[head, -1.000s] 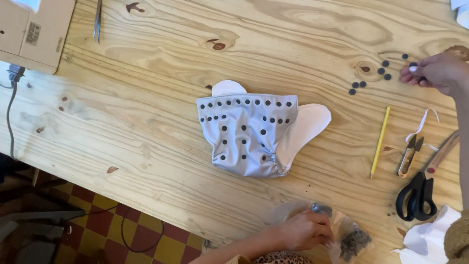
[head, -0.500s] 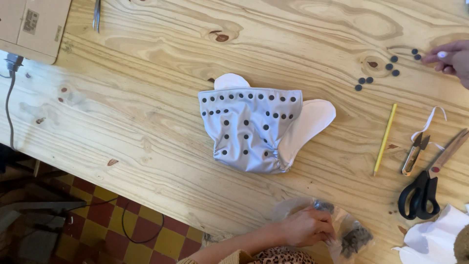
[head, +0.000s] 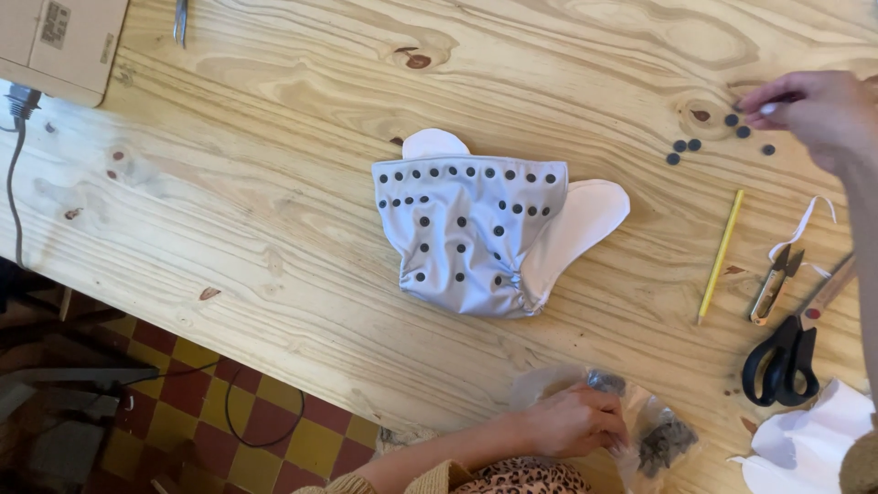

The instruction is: Sorting and placing small black buttons into a clear plastic bag on a wooden workbench.

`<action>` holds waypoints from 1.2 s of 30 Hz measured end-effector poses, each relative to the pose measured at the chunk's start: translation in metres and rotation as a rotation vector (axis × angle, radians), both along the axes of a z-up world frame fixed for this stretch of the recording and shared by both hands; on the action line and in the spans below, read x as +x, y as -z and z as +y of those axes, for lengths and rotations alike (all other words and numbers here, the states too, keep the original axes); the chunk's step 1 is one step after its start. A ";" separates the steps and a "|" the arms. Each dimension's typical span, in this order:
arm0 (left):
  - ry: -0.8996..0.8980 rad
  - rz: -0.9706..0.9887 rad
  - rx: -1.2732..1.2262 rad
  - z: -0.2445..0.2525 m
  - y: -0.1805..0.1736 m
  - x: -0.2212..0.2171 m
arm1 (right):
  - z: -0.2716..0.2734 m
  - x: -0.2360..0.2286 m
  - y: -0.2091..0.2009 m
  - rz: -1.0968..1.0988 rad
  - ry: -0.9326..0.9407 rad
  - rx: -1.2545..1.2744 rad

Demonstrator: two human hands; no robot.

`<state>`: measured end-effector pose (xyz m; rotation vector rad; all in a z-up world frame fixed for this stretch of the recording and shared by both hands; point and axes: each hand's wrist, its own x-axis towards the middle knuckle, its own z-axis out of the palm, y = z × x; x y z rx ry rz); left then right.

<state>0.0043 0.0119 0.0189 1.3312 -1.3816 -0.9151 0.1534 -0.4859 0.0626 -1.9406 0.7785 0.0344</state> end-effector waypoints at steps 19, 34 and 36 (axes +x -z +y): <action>-0.016 -0.215 -0.082 0.014 -0.010 0.000 | 0.136 -0.017 -0.136 -0.022 -0.205 -0.233; -0.272 -0.401 -0.222 0.034 -0.034 -0.002 | 0.376 -0.323 -0.098 0.014 -0.110 -0.089; -0.272 -0.417 -0.239 0.035 -0.037 -0.003 | 0.393 -0.332 -0.083 -0.010 -0.117 -0.114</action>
